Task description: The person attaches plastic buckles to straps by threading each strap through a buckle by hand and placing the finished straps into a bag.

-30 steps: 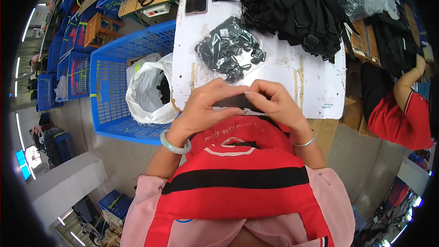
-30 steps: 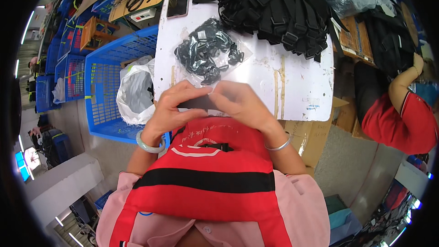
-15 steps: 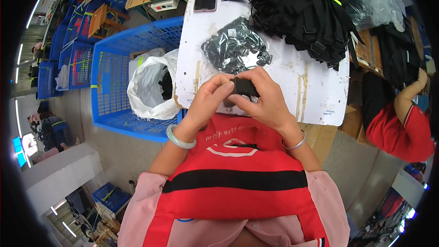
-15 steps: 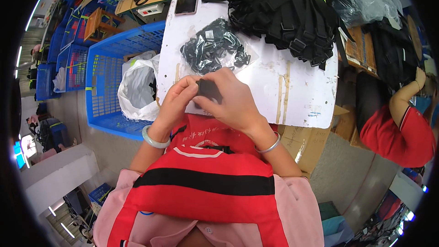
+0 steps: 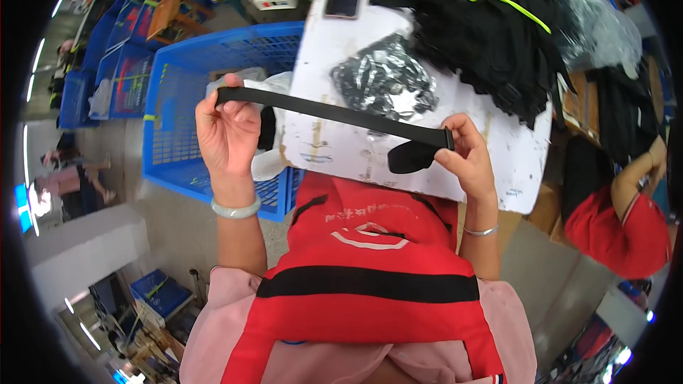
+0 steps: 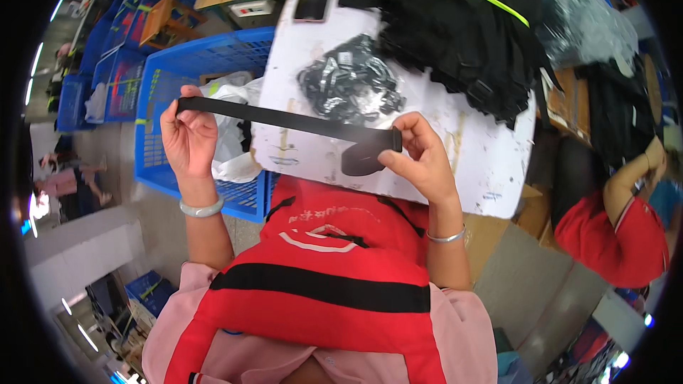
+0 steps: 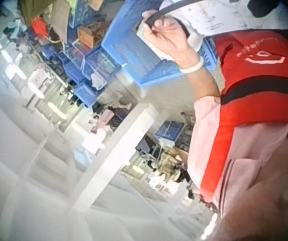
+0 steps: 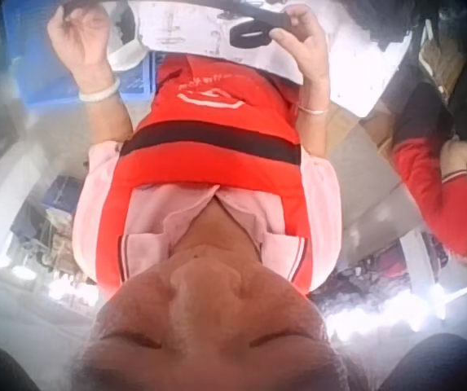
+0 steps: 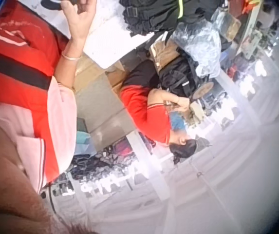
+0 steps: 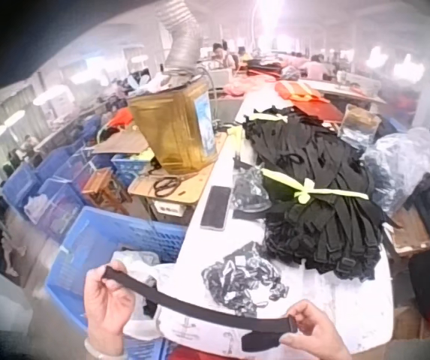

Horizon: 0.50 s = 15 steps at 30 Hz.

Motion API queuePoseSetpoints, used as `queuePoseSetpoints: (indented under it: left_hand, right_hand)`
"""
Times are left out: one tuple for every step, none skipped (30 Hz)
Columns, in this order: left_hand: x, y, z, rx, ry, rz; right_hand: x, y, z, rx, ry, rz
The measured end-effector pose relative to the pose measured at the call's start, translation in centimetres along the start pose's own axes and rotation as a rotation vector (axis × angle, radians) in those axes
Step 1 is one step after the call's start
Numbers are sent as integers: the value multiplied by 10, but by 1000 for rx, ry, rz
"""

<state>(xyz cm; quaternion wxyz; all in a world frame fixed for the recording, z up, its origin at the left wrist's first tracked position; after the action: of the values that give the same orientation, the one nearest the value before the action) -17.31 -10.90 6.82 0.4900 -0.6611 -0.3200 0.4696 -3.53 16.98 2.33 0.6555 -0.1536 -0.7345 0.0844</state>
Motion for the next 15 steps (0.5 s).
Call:
queuePoseSetpoints:
  left_hand:
    - [-10, -11, 1, 66, -25, -68]
    - [-21, -15, 1, 77, -76, -64]
    - [-37, -23, -1, 93, -129, -38]
    - [-51, -33, -5, 108, -182, -14]
    - [-66, -38, -11, 98, -216, -4]
    - [-84, -47, -19, 140, -265, 19]
    - [-98, -56, -28, 184, -306, 40]
    - [-111, -61, -35, 178, -325, 45]
    - [-123, -69, -45, 225, -358, 47]
    - [-132, -78, -55, 273, -391, 53]
    - [-139, -84, -63, 301, -442, 110]
    - [-143, -86, -68, 296, -452, 115]
    - [-149, -91, -73, 311, -484, 111]
    - [-155, -93, -77, 325, -513, 107]
    - [-162, -90, -77, 306, -555, 146]
  right_hand:
    - [-8, -7, 2, 22, -63, 2]
    - [-18, -15, 3, 47, -131, 2]
    - [-26, -20, 1, 36, -255, -44]
    - [-29, -27, 1, 71, -260, -42]
    - [-34, -34, 1, 136, -262, -228]
    - [-40, -41, 1, 200, -255, -414]
    - [-38, -48, 4, 230, -118, -452]
    - [-44, -57, 6, 250, -118, -452]
    - [-40, -67, 9, 237, -28, -430]
    - [-36, -74, 10, 224, 62, -405]
    - [-44, -80, 14, 269, 91, -416]
    - [-50, -86, 15, 280, 89, -413]
    - [-69, -91, 19, 288, -87, -289]
    - [-89, -94, 19, 292, -264, -163]
    - [-93, -100, 21, 345, -263, -238]
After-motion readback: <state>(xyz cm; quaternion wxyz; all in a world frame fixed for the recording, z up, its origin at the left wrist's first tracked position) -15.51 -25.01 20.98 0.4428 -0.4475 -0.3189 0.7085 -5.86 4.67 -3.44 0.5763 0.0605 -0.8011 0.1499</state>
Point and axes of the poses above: each hand's wrist, its own z-axis towards the middle knuckle, its own y-axis out of the back of the hand, x = y × z, the point moved 10 cm from there along z, towards the middle knuckle, and after that the axes turned 4 degrees about -y, right-handed, at the moved point
